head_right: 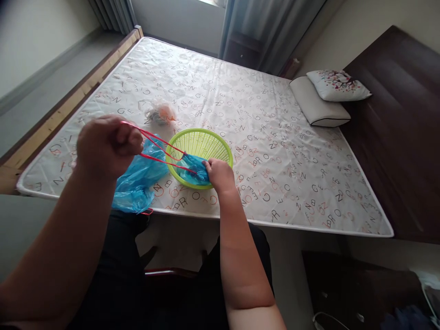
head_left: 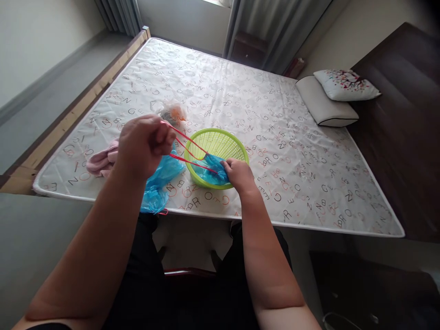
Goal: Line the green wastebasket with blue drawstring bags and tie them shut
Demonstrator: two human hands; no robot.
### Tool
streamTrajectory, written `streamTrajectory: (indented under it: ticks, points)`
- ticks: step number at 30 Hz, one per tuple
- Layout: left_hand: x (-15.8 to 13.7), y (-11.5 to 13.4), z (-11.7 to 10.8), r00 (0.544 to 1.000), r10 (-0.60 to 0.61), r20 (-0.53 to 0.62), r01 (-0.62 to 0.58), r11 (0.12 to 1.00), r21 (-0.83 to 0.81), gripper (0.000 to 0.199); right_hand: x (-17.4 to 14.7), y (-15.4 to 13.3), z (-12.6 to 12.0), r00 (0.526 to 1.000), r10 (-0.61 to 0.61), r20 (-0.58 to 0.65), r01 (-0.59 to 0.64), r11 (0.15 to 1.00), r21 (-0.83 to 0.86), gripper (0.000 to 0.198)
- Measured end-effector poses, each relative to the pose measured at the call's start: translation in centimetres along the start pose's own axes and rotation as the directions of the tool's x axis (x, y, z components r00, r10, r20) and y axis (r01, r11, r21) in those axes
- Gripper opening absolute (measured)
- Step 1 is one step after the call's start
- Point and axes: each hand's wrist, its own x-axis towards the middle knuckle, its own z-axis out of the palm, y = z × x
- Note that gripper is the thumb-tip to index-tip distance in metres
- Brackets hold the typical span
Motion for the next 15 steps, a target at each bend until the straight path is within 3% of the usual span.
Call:
streamTrajectory:
  ticks: [2, 5, 8, 10, 12, 15]
  points:
    - [-0.1, -1.1, 0.2, 0.988, 0.107, 0.113, -0.133, 0.956, 0.261, 0.031, -0.1, -0.2, -0.5, 0.988, -0.023, -0.153, 0.018, 0.999, -0.036, 0.029]
    - [-0.8, -2.1, 1.2, 0.954, 0.100, 0.282, -0.246, 0.800, 0.547, 0.028, -0.9, -1.8, -1.4, 0.887, -0.230, -0.400, 0.276, 0.959, 0.060, 0.050]
    - [-1.5, -2.4, 2.3, 0.894, 0.073, 0.443, -0.359, 0.709, 0.607, 0.030, -2.1, -4.3, -2.5, 0.799, -0.431, -0.419, 0.548, 0.810, 0.210, 0.064]
    - [-1.8, -2.4, 2.6, 0.848, 0.044, 0.528, -0.387, 0.732, 0.561, 0.030, -2.7, -5.6, -2.9, 0.820, -0.464, -0.336, 0.568, 0.729, 0.381, 0.061]
    - [-1.8, -2.5, 2.7, 0.834, 0.006, 0.552, -0.339, 0.795, 0.504, 0.029, -2.9, -6.0, -3.0, 0.870, -0.427, -0.248, 0.490, 0.689, 0.534, 0.045]
    - [-1.1, -2.9, 2.1, 0.891, -0.033, 0.453, -0.212, 0.852, 0.479, 0.026, -2.5, -5.2, -3.2, 0.928, -0.273, -0.256, 0.374, 0.652, 0.660, 0.020]
